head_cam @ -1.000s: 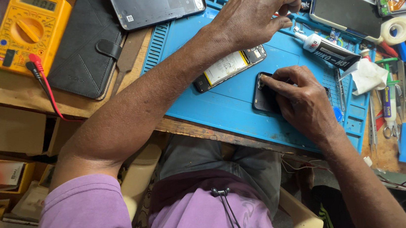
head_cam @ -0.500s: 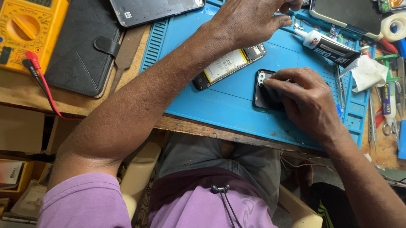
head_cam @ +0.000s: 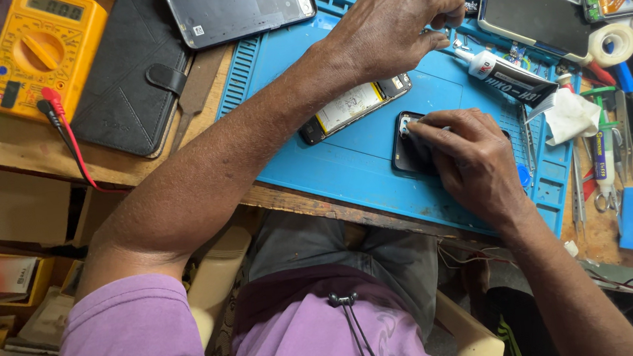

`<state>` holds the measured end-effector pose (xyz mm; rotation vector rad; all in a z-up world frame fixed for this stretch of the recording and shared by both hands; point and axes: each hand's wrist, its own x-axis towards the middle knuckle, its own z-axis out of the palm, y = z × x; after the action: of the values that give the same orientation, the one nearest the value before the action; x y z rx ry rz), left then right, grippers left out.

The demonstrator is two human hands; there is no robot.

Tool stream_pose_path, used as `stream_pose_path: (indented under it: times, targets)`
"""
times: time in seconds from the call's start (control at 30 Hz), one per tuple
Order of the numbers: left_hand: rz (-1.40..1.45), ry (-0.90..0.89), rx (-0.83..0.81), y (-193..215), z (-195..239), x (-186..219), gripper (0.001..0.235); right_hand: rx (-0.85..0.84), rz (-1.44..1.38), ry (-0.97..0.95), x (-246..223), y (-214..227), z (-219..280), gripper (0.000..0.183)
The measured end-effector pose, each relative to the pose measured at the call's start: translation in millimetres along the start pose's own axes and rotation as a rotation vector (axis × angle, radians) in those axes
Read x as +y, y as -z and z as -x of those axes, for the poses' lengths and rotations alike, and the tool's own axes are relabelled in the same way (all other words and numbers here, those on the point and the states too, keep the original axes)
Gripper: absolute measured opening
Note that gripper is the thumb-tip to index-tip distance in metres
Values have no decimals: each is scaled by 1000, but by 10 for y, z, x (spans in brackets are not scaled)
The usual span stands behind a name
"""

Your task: The person repairs a smartphone by prying open the back cover with a metal tool, applying adhesive around the camera module area, and reattaching the back cover. The person handles the phone, adhesive tube, and metal prying tool throughout the process.

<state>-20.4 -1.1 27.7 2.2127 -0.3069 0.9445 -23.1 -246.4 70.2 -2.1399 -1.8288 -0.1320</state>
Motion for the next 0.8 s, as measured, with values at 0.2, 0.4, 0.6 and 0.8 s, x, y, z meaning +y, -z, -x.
stream_pose_path:
  times: [0.2,0.4,0.6,0.8]
  targets:
    - [-17,31,-66,91,-22,62,21,-20,70,-20,-31,-30,-12,41]
    - [-11,21,-94,321,-81,273,22,26,-30,-67,2,153,17,51]
    - [-37,31,-131,459,264,624,24,-122,22,-11,186,465,180,82]
    - [137,524,-84,283,616,987,47,120,25,-120,195,441,266,84]
